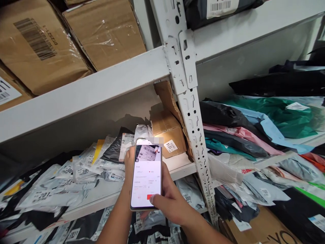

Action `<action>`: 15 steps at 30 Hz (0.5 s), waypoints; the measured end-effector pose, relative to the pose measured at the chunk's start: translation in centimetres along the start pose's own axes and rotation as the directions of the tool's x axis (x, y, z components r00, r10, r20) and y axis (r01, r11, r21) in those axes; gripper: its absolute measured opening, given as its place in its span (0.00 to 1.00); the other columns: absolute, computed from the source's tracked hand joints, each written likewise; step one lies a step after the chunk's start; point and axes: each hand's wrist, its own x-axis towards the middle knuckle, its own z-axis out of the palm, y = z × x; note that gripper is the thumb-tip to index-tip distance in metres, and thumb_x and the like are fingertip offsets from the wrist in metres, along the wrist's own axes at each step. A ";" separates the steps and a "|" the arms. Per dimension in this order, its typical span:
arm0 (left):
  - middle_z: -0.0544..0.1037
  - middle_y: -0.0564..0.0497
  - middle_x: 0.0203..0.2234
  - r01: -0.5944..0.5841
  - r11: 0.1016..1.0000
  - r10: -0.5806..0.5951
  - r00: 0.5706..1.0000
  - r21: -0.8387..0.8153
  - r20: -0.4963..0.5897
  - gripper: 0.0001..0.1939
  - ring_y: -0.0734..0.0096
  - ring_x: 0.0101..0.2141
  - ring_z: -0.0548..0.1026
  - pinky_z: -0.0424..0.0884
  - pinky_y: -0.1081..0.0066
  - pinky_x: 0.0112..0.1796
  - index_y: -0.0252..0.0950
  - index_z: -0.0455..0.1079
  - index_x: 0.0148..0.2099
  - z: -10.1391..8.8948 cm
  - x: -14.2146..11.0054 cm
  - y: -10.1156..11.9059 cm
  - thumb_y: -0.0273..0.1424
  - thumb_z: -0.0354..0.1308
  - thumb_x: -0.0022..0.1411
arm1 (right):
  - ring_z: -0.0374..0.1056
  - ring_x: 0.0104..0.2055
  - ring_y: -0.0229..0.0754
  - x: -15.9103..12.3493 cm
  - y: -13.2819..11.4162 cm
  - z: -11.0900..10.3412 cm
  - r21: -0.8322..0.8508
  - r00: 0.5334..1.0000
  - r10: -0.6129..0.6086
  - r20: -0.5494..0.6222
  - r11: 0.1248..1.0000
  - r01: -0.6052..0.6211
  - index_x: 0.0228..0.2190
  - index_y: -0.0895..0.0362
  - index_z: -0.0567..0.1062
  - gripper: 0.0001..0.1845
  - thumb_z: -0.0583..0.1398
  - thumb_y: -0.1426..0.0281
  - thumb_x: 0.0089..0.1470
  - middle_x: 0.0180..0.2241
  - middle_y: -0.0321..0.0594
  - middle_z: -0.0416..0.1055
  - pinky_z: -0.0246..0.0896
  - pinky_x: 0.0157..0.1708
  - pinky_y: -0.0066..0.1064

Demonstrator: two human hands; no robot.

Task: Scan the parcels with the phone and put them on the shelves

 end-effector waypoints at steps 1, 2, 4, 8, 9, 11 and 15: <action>0.70 0.40 0.41 -0.006 0.999 0.005 1.000 0.041 0.011 0.15 0.54 0.40 0.68 0.67 0.60 0.42 0.32 0.71 0.50 -0.1 0.0 0.1 0.28 0.49 0.66 | 0.75 0.36 0.47 -0.3 0.0 -0.2 0.001 1.000 -0.005 -0.011 1.000 0.005 0.63 0.46 0.46 0.45 0.66 0.73 0.54 0.44 0.43 0.74 0.74 0.29 0.36; 0.70 0.39 0.42 -0.012 0.997 0.010 1.000 0.074 0.023 0.16 0.53 0.41 0.68 0.67 0.59 0.42 0.31 0.70 0.52 -0.2 0.0 0.2 0.29 0.48 0.67 | 0.75 0.37 0.49 -0.7 -0.1 -0.3 0.000 1.000 -0.010 -0.023 1.000 0.010 0.63 0.46 0.45 0.46 0.66 0.72 0.54 0.43 0.43 0.74 0.74 0.29 0.37; 0.69 0.38 0.44 -0.028 0.995 0.024 0.999 0.097 0.041 0.19 0.52 0.43 0.68 0.67 0.57 0.44 0.30 0.69 0.55 -0.4 0.0 0.4 0.33 0.49 0.67 | 0.75 0.39 0.51 -1.5 -0.4 -0.6 -0.006 0.998 -0.012 -0.058 1.000 0.012 0.64 0.45 0.41 0.49 0.67 0.70 0.54 0.44 0.44 0.75 0.73 0.29 0.38; 0.68 0.37 0.46 -0.042 0.994 0.038 0.999 0.096 0.039 0.21 0.50 0.45 0.67 0.66 0.55 0.47 0.28 0.69 0.56 -0.7 -0.1 0.6 0.36 0.50 0.67 | 0.75 0.39 0.55 -2.9 -1.3 -0.9 -0.021 0.986 0.000 -0.167 1.000 -0.004 0.66 0.45 0.32 0.57 0.68 0.66 0.53 0.45 0.46 0.75 0.72 0.28 0.38; 0.67 0.37 0.46 -0.046 0.994 0.043 0.999 0.097 0.033 0.21 0.50 0.45 0.67 0.66 0.55 0.47 0.28 0.68 0.56 -0.7 -0.1 0.6 0.36 0.50 0.67 | 0.75 0.39 0.55 -3.1 -1.5 -0.9 -0.026 0.981 -0.002 -0.192 1.000 -0.003 0.66 0.45 0.31 0.58 0.68 0.66 0.53 0.44 0.47 0.75 0.72 0.28 0.38; 0.67 0.37 0.46 -0.050 0.993 0.048 0.999 0.104 0.025 0.22 0.50 0.46 0.67 0.66 0.54 0.48 0.28 0.68 0.57 -0.7 -0.1 0.7 0.36 0.50 0.67 | 0.75 0.38 0.55 -3.5 -1.7 -0.9 -0.032 0.974 -0.006 -0.228 0.999 -0.001 0.66 0.46 0.29 0.60 0.68 0.65 0.53 0.43 0.47 0.75 0.71 0.27 0.39; 0.67 0.36 0.47 -0.052 0.993 0.050 0.998 0.108 0.025 0.23 0.49 0.46 0.66 0.66 0.54 0.48 0.27 0.68 0.57 -0.7 -0.1 0.7 0.36 0.50 0.67 | 0.74 0.33 0.53 -4.0 -1.8 -0.9 -0.032 0.965 0.008 -0.263 0.999 -0.017 0.66 0.45 0.29 0.62 0.69 0.64 0.52 0.43 0.46 0.76 0.70 0.27 0.41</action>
